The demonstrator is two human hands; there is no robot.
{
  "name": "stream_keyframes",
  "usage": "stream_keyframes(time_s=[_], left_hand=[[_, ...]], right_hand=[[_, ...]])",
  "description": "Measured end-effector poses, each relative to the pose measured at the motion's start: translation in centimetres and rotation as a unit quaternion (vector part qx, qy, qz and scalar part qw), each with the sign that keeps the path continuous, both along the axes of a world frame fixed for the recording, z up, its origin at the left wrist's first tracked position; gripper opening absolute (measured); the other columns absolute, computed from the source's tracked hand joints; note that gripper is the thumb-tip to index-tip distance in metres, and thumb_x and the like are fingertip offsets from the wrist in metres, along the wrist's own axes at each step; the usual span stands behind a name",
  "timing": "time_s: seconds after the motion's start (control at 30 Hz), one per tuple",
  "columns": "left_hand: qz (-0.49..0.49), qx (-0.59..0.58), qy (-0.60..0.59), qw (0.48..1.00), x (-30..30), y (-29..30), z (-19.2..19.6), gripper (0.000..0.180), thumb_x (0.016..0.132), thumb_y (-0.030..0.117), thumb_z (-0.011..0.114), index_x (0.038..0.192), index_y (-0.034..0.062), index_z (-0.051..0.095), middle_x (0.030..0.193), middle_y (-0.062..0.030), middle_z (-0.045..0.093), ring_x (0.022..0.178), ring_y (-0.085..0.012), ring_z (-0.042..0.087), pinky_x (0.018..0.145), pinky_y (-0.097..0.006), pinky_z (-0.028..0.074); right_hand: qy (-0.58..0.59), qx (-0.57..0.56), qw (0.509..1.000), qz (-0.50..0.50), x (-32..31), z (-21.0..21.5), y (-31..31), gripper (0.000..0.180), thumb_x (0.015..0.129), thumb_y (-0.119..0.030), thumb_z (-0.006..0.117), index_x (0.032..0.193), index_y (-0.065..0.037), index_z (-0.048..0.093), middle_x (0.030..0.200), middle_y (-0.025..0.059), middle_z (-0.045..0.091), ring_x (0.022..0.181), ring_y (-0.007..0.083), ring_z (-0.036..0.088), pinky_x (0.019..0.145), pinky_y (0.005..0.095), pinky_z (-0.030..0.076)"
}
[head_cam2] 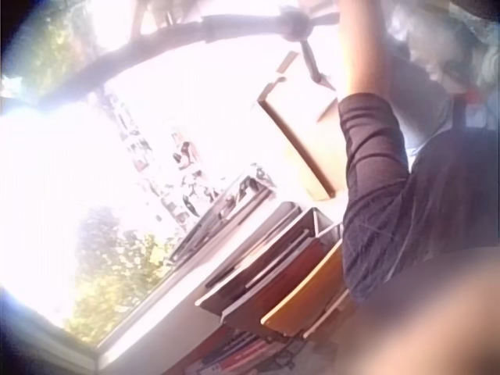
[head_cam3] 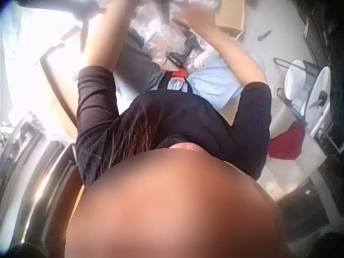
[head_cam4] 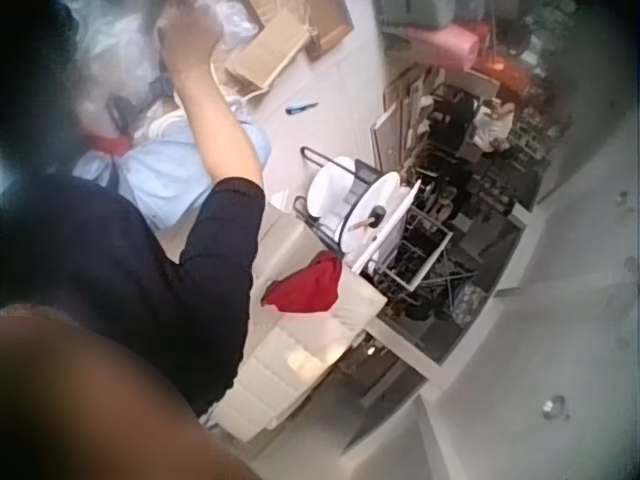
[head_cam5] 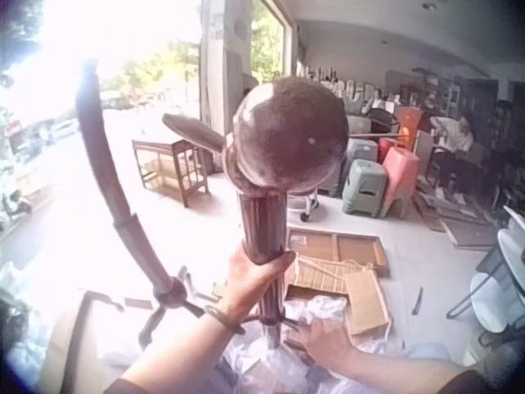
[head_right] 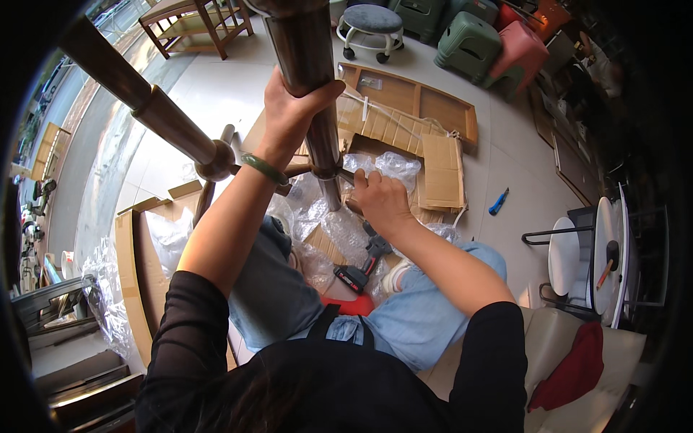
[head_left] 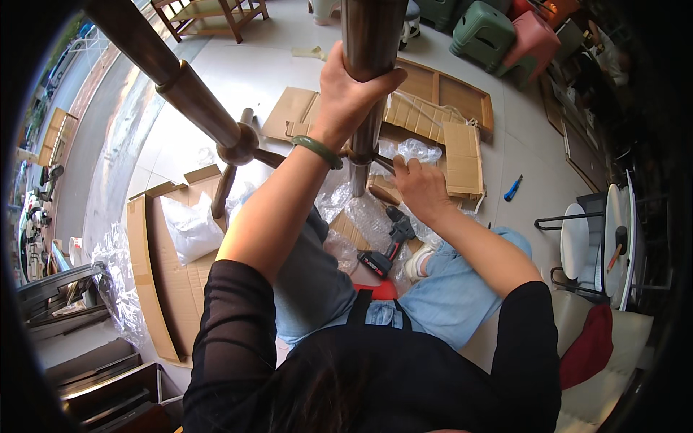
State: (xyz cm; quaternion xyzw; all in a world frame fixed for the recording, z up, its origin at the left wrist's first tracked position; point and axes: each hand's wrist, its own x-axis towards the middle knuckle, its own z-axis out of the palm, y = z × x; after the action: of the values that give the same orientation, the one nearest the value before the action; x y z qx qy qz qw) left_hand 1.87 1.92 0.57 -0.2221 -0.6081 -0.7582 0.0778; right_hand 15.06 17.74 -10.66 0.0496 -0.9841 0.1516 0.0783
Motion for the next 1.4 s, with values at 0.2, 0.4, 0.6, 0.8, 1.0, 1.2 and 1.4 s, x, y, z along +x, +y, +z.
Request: stream_keyframes(time_s=[0.2, 0.4, 0.6, 0.8, 1.0, 1.2, 1.4], left_hand=[[-0.042, -0.004, -0.004, 0.999, 0.0, -0.3, -0.1, 0.047, 0.065, 0.023, 0.086, 0.095, 0.0039, 0.057, 0.083, -0.0023, 0.063, 0.074, -0.0109, 0.059, 0.068, -0.028, 0.05], [-0.027, -0.025, 0.0, 0.999, 0.0, 0.3, -0.3, 0.048, 0.065, 0.025, 0.086, 0.097, 0.0033, 0.057, 0.083, -0.0032, 0.063, 0.075, -0.0112, 0.059, 0.071, -0.029, 0.051], [-0.028, -0.017, 0.033, 0.999, 0.1, 0.4, -0.7, 0.052, 0.065, 0.029, 0.086, 0.099, 0.0024, 0.057, 0.086, -0.0046, 0.065, 0.078, -0.0125, 0.06, 0.073, -0.029, 0.051], [-0.041, -0.042, 0.024, 0.998, -0.2, 0.4, -0.7, 0.057, 0.063, 0.033, 0.086, 0.1, 0.0009, 0.057, 0.087, -0.0062, 0.066, 0.079, -0.014, 0.061, 0.074, -0.03, 0.051], [0.03, 0.002, 0.062, 0.998, 0.2, 1.4, -0.9, 0.046, 0.067, 0.024, 0.087, 0.095, 0.0031, 0.057, 0.081, -0.002, 0.062, 0.074, -0.0105, 0.06, 0.067, -0.027, 0.051], [-0.066, -0.02, 0.026, 0.997, -0.3, 1.2, -1.0, 0.063, 0.061, 0.036, 0.086, 0.103, 0.0001, 0.057, 0.091, -0.0085, 0.066, 0.082, -0.0154, 0.063, 0.076, -0.03, 0.052], [-0.03, -0.016, 0.028, 0.999, -0.2, 2.0, -1.1, 0.064, 0.06, 0.034, 0.087, 0.105, -0.0004, 0.057, 0.092, -0.0093, 0.067, 0.084, -0.0171, 0.064, 0.077, -0.031, 0.052]], right_hand=[[-0.456, -0.608, 0.614, -0.212, -2.5, 1.0, 2.5, 0.034, 0.1, -0.036, 0.053, 0.106, -0.004, 0.062, 0.064, 0.0055, 0.058, 0.043, 0.0102, 0.049, 0.035, 0.024, 0.034], [-0.194, -0.265, 0.939, -0.101, -1.0, 0.2, 1.4, 0.034, 0.094, -0.031, 0.063, 0.112, -0.003, 0.058, 0.075, 0.0074, 0.061, 0.051, 0.0153, 0.055, 0.041, 0.0293, 0.043], [0.019, 0.094, 0.992, 0.082, 0.7, 0.3, 1.2, 0.031, 0.092, -0.025, 0.063, 0.114, -0.005, 0.058, 0.081, 0.009, 0.062, 0.065, 0.0211, 0.062, 0.05, 0.0332, 0.049], [-0.422, -0.592, 0.668, -0.159, -1.4, 1.5, 2.9, 0.026, 0.097, -0.032, 0.059, 0.102, -0.006, 0.058, 0.079, 0.0124, 0.064, 0.051, 0.0137, 0.057, 0.039, 0.0267, 0.04], [-0.03, 0.053, 0.998, 0.007, 0.7, 1.1, 1.4, 0.038, 0.09, -0.03, 0.065, 0.118, -0.006, 0.058, 0.089, 0.0178, 0.062, 0.072, 0.0248, 0.064, 0.058, 0.0367, 0.05], [-0.302, -0.323, 0.892, -0.09, -1.0, 0.7, 2.2, 0.038, 0.096, -0.038, 0.06, 0.111, -0.003, 0.061, 0.07, 0.0043, 0.059, 0.053, 0.0138, 0.055, 0.049, 0.0284, 0.043], [-0.062, -0.101, 0.992, -0.035, -0.5, -0.2, 2.4, 0.04, 0.094, -0.038, 0.062, 0.114, -0.003, 0.061, 0.074, 0.0104, 0.063, 0.055, 0.0147, 0.056, 0.052, 0.0306, 0.047]])
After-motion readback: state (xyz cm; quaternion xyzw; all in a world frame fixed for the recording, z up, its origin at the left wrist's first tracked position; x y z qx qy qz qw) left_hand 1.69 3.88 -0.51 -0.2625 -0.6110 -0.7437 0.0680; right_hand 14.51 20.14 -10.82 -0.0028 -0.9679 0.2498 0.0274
